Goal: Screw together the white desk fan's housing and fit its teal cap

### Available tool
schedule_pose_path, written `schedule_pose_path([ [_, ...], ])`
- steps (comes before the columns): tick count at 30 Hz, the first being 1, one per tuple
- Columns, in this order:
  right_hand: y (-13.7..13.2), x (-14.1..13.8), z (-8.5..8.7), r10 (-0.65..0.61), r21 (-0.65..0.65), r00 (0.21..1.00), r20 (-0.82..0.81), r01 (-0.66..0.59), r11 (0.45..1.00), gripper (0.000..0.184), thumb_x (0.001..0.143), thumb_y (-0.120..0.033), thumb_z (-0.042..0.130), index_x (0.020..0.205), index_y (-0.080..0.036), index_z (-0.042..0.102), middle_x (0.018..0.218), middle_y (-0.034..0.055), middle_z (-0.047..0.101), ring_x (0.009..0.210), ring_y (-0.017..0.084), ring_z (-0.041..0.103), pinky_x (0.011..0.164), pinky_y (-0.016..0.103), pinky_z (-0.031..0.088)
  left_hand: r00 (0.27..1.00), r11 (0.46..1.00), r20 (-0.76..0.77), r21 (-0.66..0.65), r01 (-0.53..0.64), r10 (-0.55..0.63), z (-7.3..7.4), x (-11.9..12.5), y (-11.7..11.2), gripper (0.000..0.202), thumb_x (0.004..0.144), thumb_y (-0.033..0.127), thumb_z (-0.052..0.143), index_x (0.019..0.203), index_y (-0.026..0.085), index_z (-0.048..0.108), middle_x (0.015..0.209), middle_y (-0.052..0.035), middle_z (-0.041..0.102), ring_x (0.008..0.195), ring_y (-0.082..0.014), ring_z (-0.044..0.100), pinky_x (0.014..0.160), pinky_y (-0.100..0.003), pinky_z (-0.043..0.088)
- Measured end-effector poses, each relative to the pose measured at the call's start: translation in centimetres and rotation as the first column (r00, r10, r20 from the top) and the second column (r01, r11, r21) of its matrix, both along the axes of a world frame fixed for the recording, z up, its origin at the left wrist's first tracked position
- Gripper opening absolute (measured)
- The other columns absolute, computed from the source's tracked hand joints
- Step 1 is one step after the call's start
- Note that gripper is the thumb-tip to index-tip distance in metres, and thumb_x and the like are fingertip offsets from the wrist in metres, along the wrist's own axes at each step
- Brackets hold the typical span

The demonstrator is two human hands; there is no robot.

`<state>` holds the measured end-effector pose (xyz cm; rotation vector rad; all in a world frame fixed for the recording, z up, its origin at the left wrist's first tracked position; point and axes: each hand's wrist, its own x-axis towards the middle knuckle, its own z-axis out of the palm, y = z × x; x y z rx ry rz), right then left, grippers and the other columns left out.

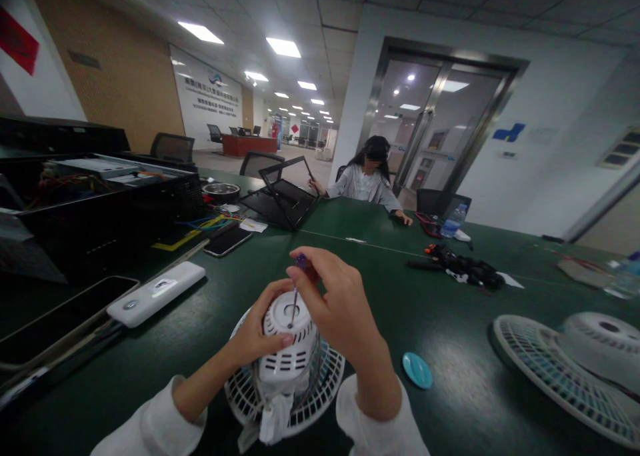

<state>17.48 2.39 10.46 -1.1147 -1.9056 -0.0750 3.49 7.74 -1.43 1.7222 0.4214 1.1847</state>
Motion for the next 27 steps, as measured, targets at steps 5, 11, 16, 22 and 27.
schedule_pose_path([
  [5,-0.31,-0.22,0.15,0.022,0.033,0.999,0.045,-0.024,0.999,0.016,0.086,-0.023,0.049,0.097,-0.018,0.061,0.088,0.0051,0.068,0.077,0.015,0.062,0.070,0.027,0.049,1.000,0.999,-0.008,0.038,-0.027,0.027,-0.29,-0.06,0.08,0.072,0.063,0.045,0.072,0.123,0.021,0.039,0.117,-0.0087,0.056,0.109,-0.0285,0.052,0.095,-0.042,0.040],
  [11,-0.36,-0.14,0.13,0.015,0.022,0.999,0.050,-0.016,1.000,0.017,0.086,-0.022,0.049,0.097,-0.017,0.060,0.087,0.0051,0.068,0.075,0.014,0.062,0.069,0.027,0.049,1.000,0.999,0.003,0.034,-0.008,0.008,-0.56,-0.01,0.12,0.071,0.064,0.043,0.072,0.123,0.023,0.039,0.119,-0.0081,0.054,0.110,-0.0275,0.051,0.095,-0.041,0.041],
  [16,-0.26,-0.08,0.15,0.011,0.021,0.999,0.043,-0.012,1.000,0.017,0.086,-0.023,0.050,0.097,-0.017,0.061,0.086,0.0047,0.067,0.074,0.014,0.061,0.068,0.027,0.049,1.000,1.000,0.004,0.019,-0.003,0.003,-0.46,-0.03,0.02,0.071,0.064,0.043,0.073,0.123,0.023,0.039,0.119,-0.0079,0.055,0.110,-0.0277,0.051,0.095,-0.040,0.041],
  [22,-0.38,-0.01,0.14,0.009,0.020,0.999,0.038,-0.010,1.000,0.018,0.086,-0.023,0.049,0.098,-0.016,0.061,0.086,0.0051,0.067,0.074,0.014,0.061,0.068,0.027,0.048,1.000,1.000,0.015,0.012,0.004,-0.004,-0.36,-0.07,-0.04,0.070,0.064,0.041,0.073,0.122,0.022,0.039,0.117,-0.0076,0.055,0.108,-0.0269,0.052,0.094,-0.040,0.041],
  [27,-0.40,0.03,0.15,-0.006,0.011,0.999,0.040,0.005,1.000,0.020,0.086,-0.024,0.049,0.098,-0.014,0.061,0.086,0.0058,0.067,0.074,0.014,0.061,0.068,0.027,0.048,1.000,1.000,0.018,0.004,-0.006,0.006,-0.12,0.01,-0.16,0.068,0.064,0.039,0.072,0.121,0.021,0.039,0.116,-0.0080,0.055,0.107,-0.0266,0.052,0.095,-0.040,0.040],
])
